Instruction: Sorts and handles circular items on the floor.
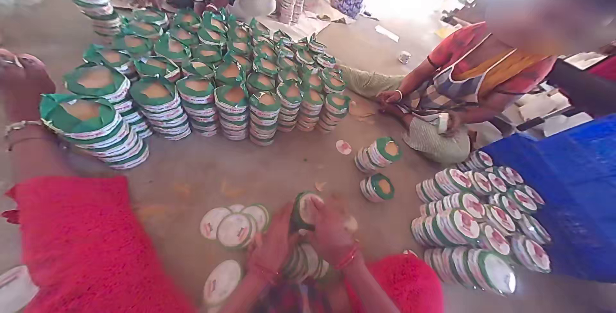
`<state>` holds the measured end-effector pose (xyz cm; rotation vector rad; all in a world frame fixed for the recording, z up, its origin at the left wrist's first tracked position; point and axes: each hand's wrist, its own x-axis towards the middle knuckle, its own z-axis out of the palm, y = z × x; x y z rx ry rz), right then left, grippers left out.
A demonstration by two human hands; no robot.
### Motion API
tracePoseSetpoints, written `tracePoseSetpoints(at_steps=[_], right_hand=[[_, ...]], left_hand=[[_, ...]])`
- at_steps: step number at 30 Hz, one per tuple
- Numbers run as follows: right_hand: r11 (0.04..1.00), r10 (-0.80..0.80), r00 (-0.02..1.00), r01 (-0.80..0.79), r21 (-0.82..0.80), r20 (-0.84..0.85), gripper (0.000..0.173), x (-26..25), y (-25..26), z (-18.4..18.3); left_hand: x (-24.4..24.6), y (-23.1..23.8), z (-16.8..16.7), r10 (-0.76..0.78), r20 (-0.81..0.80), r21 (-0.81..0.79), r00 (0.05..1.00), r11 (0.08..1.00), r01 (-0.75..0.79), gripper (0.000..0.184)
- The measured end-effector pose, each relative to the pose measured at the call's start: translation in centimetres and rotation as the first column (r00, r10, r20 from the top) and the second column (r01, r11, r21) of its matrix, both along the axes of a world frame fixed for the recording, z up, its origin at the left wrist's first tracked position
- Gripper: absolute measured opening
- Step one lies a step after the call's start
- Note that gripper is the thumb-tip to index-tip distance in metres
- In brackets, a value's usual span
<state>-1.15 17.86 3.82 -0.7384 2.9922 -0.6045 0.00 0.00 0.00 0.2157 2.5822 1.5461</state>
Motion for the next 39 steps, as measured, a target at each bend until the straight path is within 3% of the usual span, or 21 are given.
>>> tracePoseSetpoints(at_steps=[8, 11, 13, 14, 18, 23, 27, 30, 33, 36, 38, 39], right_hand=[[0.998, 0.058, 0.994, -0.057, 0.008, -0.089, 0.072, 0.2, 0.8, -1.9], [0.997, 0.072, 0.992, -0.072, 0.006, -0.103, 0.073, 0.3, 1.0, -2.2], [0.997, 0.071, 0.994, -0.072, -0.011, -0.085, 0.074, 0.3, 1.0, -2.2], [0.997, 0.072, 0.995, -0.073, -0.015, -0.064, 0.074, 0.3, 1.0, -2.1], [0.998, 0.064, 0.998, -0.064, 0.021, 0.008, 0.077, 0.5, 0.9, -1.2], [1.000, -0.002, 0.991, 0.005, -0.020, 0.134, 0.072, 0.3, 1.1, -1.0], [0.975, -0.055, 0.997, 0.043, -0.219, -0.048, 0.052, 0.0, 0.5, -2.3], [0.979, -0.071, 0.993, 0.052, -0.198, -0.091, 0.052, -0.1, 0.2, -2.8], [0.993, -0.088, 0.996, 0.088, -0.075, 0.012, 0.053, -0.1, 0.0, -2.1], [0.992, -0.118, 0.964, 0.102, 0.077, 0.239, 0.057, -0.2, -0.4, -0.5], [0.996, -0.089, 0.967, 0.090, 0.009, 0.240, 0.058, -0.4, 0.0, -0.7], [0.988, -0.067, 0.973, 0.096, -0.122, 0.222, 0.057, -0.5, 0.3, -1.1]], left_hand=[[0.0, 0.1, 0.0, -0.007, -0.032, 0.001, 0.999, 1.000, 0.007, 0.084], [-0.4, -0.4, 0.0, -0.052, 0.103, 0.244, 0.993, 0.969, 0.025, 0.085], [-0.8, -0.6, 0.9, -0.089, 0.294, 0.480, 0.952, 0.875, -0.066, 0.078], [-0.9, -0.5, 1.3, -0.079, 0.353, 0.517, 0.932, 0.847, -0.124, 0.072], [-1.4, 1.4, 2.0, 0.138, 0.404, 0.409, 0.904, 0.857, -0.314, 0.055], [-2.5, 2.2, 1.7, 0.245, 0.301, 0.202, 0.922, 0.928, -0.313, 0.041], [-2.6, 2.1, 1.1, 0.260, 0.338, 0.286, 0.905, 0.887, -0.362, 0.035], [-2.4, 2.1, 0.5, 0.267, 0.345, 0.361, 0.900, 0.848, -0.389, 0.033], [-2.2, 2.2, 0.1, 0.267, 0.340, 0.423, 0.902, 0.813, -0.400, 0.031], [-2.0, 2.1, 0.1, 0.245, 0.332, 0.442, 0.911, 0.813, -0.380, 0.032], [-1.9, 1.9, -0.2, 0.231, 0.310, 0.435, 0.922, 0.828, -0.353, 0.033], [-1.9, 1.5, -0.2, 0.219, 0.293, 0.411, 0.931, 0.850, -0.329, 0.035]])
